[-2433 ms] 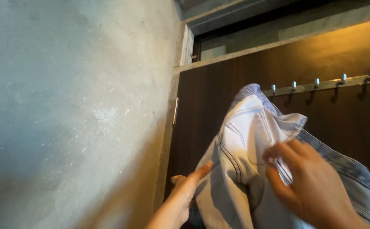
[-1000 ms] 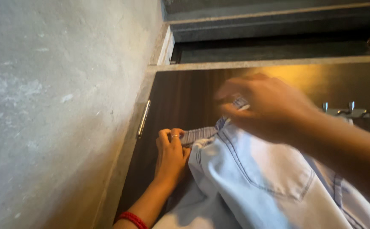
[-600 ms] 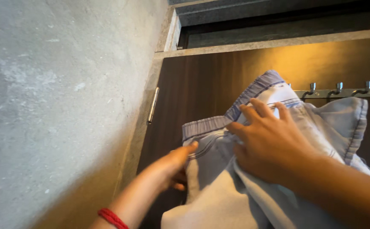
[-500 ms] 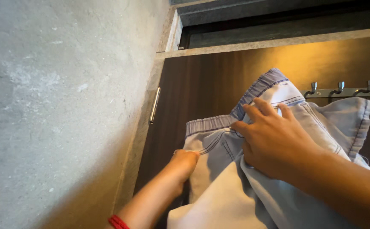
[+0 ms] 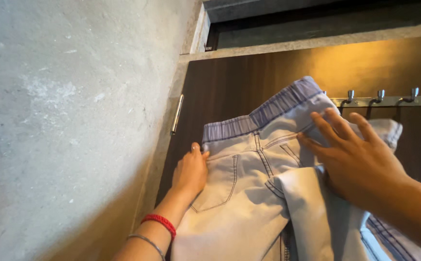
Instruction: The person picks up a pair of light blue jeans from a pile on the floor, shakes them out, and hangs them on a wall-mounted hook. They then pick up a pair of brown trousers, shake them out, and hang them on the same hook next to the jeans.
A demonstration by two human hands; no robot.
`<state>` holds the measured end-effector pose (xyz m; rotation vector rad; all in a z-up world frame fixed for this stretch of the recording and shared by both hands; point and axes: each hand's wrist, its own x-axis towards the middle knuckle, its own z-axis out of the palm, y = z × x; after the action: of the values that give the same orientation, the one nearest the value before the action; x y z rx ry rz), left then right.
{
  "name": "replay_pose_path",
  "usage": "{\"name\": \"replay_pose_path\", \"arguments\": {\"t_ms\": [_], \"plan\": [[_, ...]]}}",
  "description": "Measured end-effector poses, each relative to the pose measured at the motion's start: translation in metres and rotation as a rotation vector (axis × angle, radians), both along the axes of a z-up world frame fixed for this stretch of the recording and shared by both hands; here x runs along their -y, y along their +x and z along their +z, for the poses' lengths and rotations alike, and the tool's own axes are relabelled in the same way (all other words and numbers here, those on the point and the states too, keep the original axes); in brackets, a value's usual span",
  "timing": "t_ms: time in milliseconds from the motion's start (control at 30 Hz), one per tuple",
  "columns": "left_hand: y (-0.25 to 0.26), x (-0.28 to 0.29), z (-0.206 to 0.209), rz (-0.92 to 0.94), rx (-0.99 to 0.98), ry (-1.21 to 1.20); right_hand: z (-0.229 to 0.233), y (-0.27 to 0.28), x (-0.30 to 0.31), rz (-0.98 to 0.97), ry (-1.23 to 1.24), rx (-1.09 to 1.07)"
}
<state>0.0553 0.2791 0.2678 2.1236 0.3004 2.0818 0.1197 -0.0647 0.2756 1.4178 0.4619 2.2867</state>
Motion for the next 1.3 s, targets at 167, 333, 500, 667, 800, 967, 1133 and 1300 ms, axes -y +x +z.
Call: {"name": "replay_pose_path", "arguments": {"t_ms": [167, 333, 500, 667, 800, 967, 1133, 1300], "plan": [[0.013, -0.035, -0.015, -0.044, -0.019, -0.167, -0.041, -0.089, -0.017, 0.228, -0.043, -0.585], [-0.016, -0.066, -0.035, -0.161, -0.176, -0.310, -0.094, -0.133, -0.021, 0.387, -0.130, -0.722], [-0.094, 0.003, -0.090, -0.529, -0.404, -0.671, -0.137, -0.118, -0.025, 0.591, -0.192, -0.393], [-0.137, 0.099, -0.144, -0.715, -0.527, -0.633, -0.153, -0.116, -0.017, 0.403, -0.097, -0.387], [-0.143, 0.148, -0.158, -0.821, -0.497, -0.595, -0.159, -0.118, -0.013, 0.362, -0.093, -0.449], [-0.124, 0.141, -0.174, -0.961, -0.415, -0.520, -0.167, -0.110, -0.009, 0.335, -0.076, -0.250], [-0.101, 0.084, -0.166, -0.728, 0.055, -0.548, -0.155, -0.094, 0.019, -0.038, -0.121, -0.564], [-0.072, 0.019, -0.141, -0.502, 0.237, -0.474, -0.134, -0.051, 0.080, -0.248, -0.081, -0.507]]}}
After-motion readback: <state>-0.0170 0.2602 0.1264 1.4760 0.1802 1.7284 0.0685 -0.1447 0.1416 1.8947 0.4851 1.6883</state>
